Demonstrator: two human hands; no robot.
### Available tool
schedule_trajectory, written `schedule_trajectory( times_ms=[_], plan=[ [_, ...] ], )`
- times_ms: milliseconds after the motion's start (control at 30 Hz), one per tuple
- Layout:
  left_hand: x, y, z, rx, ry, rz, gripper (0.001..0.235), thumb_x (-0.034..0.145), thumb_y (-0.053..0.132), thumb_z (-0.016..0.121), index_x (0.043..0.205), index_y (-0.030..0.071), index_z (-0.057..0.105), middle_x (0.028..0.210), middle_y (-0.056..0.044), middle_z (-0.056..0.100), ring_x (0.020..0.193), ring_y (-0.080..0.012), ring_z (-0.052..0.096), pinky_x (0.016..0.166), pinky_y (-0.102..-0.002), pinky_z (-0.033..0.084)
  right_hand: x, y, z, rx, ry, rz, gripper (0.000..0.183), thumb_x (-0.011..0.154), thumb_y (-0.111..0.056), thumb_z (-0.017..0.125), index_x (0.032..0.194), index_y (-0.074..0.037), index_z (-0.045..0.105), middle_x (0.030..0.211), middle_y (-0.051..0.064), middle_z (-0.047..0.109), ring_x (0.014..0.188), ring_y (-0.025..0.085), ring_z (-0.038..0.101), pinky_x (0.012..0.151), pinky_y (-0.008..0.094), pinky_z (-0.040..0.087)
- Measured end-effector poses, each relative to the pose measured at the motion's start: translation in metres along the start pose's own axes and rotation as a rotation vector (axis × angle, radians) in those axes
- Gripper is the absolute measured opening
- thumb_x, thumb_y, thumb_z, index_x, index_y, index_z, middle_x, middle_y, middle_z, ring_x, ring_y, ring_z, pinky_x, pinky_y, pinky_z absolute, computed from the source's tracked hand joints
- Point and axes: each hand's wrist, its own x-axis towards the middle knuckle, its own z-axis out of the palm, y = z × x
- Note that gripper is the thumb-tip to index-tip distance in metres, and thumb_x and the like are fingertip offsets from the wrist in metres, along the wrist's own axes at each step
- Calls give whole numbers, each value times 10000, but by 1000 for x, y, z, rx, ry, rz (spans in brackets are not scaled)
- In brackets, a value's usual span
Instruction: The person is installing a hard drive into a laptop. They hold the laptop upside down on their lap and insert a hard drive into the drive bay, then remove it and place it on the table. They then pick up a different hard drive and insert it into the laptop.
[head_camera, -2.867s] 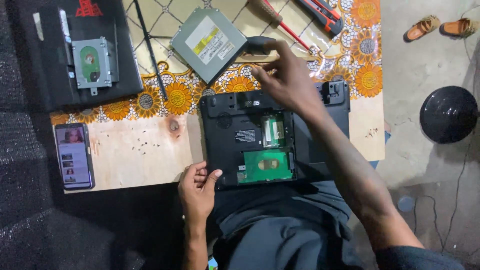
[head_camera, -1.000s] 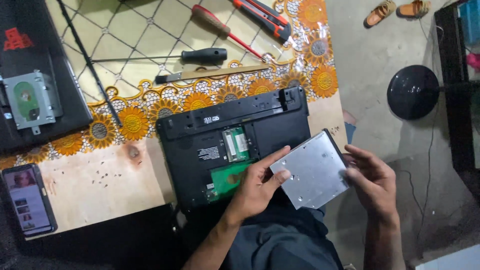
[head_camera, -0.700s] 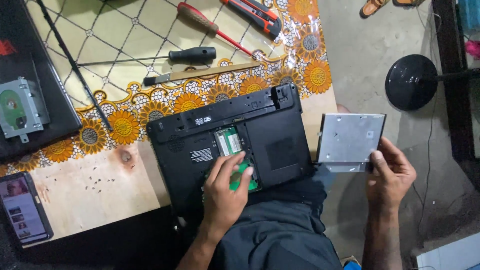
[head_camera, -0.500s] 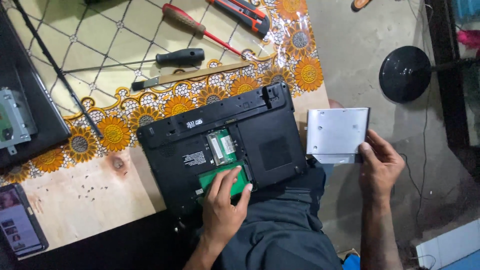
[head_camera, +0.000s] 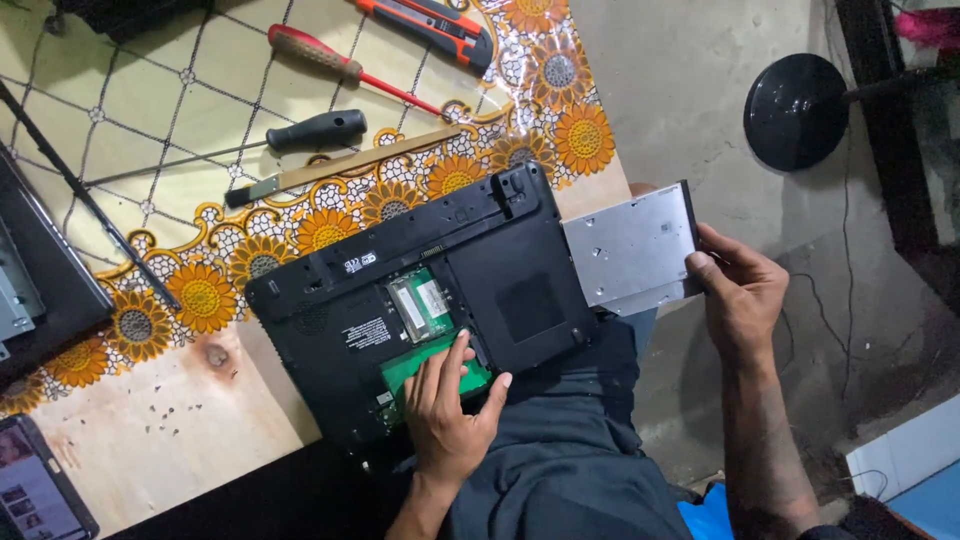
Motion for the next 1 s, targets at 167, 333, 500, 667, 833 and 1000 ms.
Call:
schedule_trajectory(
  times_ms=[167,333,500,667,833,1000],
  plan=[
    [1,0,0,49,-6,18,548,803,391,754,1242,98,607,997,19,652,871,-162,626,686,-344,424,6,2,2,-8,-28,10,382,904,-148,655,1252,-5,592,1184,162,648,1033,244,665,762,346,603],
    [2,-1,2,61,-17,23,547,809,403,733,1248,105,604,999,32,658,797,-142,612,675,-341,416,18,-5,8,-5,-106,2,354,929,-113,611,1257,15,572,1191,209,631,890,254,673,635,329,617],
    [0,-2,4,75,-11,23,559,797,413,746,1254,127,599,1003,39,648,809,-140,618,692,-340,434,24,7,3,-12,-69,30,356,888,-61,653,1227,26,591,1213,207,639,1066,257,661,826,341,602],
    [-1,-2,5,85,-27,23,589,810,442,736,1283,125,586,1007,38,647,892,-159,617,694,-359,430,17,10,15,28,-55,90,354,865,-86,685,1206,-12,628,1142,158,671,948,201,658,736,306,586],
    [-3,-4,7,117,-49,22,694,784,544,734,1314,128,566,1025,42,644,975,-167,614,721,-369,434,9,3,20,54,-77,102,375,874,-139,675,1220,-10,611,1168,154,660,1030,205,655,842,317,593],
    [-7,-7,10,156,-93,14,819,704,560,811,1357,152,533,1052,26,616,992,-171,593,743,-393,443,7,-4,32,14,-84,129,343,890,-156,652,1213,-47,615,1191,123,645,1135,220,620,964,354,551]
  ],
)
